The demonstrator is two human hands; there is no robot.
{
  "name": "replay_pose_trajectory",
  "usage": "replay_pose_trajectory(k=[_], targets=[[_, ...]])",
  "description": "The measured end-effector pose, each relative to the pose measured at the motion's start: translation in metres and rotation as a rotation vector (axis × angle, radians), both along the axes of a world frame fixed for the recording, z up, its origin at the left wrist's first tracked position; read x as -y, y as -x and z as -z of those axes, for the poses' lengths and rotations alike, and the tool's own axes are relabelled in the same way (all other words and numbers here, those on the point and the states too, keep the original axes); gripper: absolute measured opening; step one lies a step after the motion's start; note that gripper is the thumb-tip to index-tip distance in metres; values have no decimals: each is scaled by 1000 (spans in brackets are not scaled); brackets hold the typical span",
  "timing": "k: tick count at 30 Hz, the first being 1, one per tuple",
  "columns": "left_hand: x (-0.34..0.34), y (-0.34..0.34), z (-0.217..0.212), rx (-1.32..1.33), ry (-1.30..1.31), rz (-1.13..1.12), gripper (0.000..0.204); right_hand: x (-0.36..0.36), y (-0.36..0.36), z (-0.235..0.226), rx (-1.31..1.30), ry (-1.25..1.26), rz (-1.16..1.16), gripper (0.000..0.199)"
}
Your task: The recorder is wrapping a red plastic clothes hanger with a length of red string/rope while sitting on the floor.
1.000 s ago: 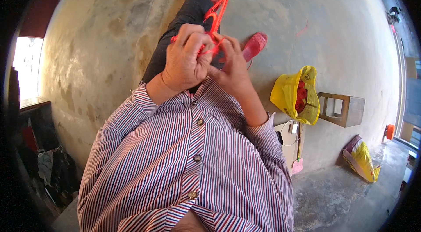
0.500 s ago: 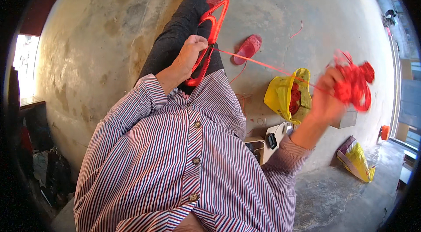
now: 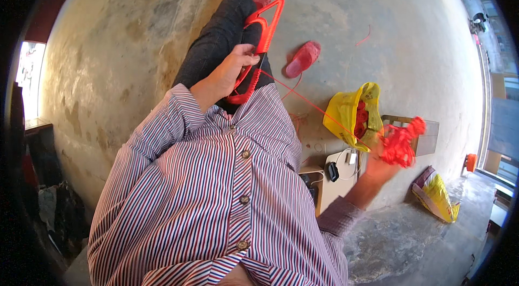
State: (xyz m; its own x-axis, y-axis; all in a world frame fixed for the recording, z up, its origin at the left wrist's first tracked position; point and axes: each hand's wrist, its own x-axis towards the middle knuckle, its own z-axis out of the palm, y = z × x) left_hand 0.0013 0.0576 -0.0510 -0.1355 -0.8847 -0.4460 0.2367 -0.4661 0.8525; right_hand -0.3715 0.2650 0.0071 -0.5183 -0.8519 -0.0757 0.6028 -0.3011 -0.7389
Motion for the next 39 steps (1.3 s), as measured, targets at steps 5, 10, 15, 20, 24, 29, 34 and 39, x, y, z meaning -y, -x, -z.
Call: replay_pose_trajectory(k=[5,10,15,20,24,29,34,39], targets=[[-28,-13,-49,579,1014,398,28,48,-120,25,652,-32,-312,47],[-58,-5,-104,24,383,592,35,83,-216,11,140,-250,-848,56],[-15,-42,-115,-629,177,113,34,139,-179,20,262,115,-1140,37],[22,-84,-90,768,1124,506,39,186,-159,51,-195,-85,-832,30],[9,-65,-64,1132,996,1029,36,193,-190,67,-970,-140,-972,30],[6,-32,-47,828,749,758,26,178,-204,60,-900,-249,-966,40],[21,-39,-17,655,705,356,29,179,-164,56,-1326,-52,-491,39],[19,-20,0,110,60,311,37,172,-140,9,-292,105,-548,34]])
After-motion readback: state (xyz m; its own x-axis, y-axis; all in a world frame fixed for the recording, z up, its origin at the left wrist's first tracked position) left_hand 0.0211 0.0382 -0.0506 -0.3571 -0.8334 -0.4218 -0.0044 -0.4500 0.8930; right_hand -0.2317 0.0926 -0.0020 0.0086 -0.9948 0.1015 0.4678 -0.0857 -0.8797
